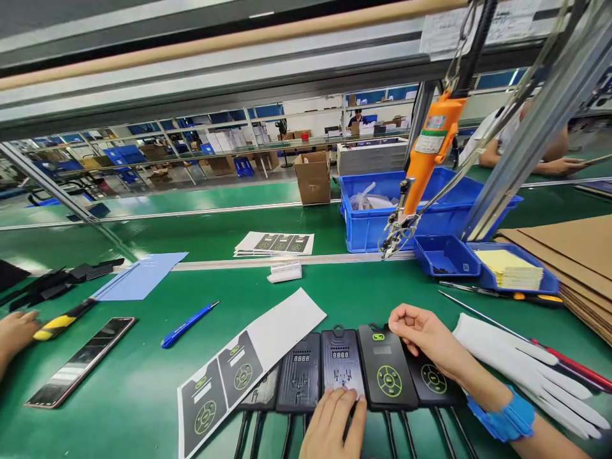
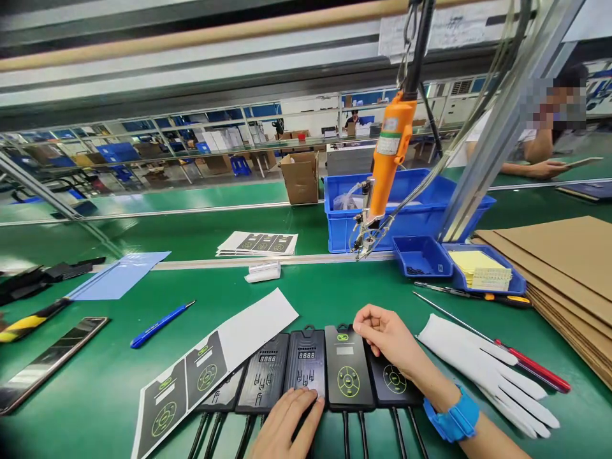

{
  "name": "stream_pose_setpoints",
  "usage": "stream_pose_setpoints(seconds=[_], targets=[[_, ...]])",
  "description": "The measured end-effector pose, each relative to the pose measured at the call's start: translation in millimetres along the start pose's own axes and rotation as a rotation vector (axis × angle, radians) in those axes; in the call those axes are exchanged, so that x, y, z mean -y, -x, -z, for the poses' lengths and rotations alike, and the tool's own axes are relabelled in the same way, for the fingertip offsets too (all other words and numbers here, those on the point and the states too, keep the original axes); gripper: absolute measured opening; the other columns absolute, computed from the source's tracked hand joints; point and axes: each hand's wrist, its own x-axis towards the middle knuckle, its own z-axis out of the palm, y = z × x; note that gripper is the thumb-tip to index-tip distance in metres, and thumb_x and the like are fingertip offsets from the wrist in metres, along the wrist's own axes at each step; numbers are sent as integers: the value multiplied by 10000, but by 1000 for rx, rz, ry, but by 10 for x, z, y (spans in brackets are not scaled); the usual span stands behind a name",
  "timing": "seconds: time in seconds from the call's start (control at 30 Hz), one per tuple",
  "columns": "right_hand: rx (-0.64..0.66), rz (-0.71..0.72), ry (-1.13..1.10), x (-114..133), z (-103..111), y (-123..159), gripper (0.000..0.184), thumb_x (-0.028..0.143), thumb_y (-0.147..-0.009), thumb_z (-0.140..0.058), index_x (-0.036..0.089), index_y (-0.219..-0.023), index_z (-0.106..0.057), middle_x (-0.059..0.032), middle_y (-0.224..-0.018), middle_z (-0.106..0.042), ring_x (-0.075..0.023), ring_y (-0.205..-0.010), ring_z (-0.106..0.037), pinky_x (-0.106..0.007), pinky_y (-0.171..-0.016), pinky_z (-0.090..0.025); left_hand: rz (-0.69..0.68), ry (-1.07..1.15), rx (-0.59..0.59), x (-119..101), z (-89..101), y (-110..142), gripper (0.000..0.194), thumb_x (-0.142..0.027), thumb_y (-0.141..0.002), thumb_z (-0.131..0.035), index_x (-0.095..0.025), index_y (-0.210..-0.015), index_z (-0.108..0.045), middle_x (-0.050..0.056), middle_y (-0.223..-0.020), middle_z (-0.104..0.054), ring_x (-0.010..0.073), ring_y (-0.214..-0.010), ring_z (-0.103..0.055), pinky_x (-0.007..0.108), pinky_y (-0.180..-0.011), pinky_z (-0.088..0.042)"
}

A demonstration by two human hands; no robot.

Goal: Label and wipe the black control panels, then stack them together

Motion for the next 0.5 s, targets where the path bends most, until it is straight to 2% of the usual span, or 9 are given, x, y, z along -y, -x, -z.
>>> stream_pose_setpoints(seconds=[0.1,0.27,0.5], targets=[[13,8,41,-92,1,-4,401,572,-768,-710,188,-771,-596,64,-582,-474,-58,-452,-347,-203,-429,-252,11,-21,5,-40,-23,-13,595,-588,-994,-256,-189,-1150,-669,89,-1008,-712,211,-990,-688,318,-944,-539],[12,12,57,-117,21,-2,414,593,-777,-691,189,-773,-595,61,-596,-459,-64,-458,-339,-212,-429,-257,26,-26,-34,-75,-27,-41,542,-449,-1044,-199,-201,-1096,-678,45,-976,-729,176,-961,-693,306,-956,-520],[10,25,74,-119,6,6,419,598,-779,-684,187,-771,-603,50,-599,-477,-64,-454,-344,-213,-425,-256,47,-17,-42,-125,-42,-37,579,-487,-1031,-197,-187,-1097,-688,68,-971,-737,189,-954,-698,327,-960,-529]])
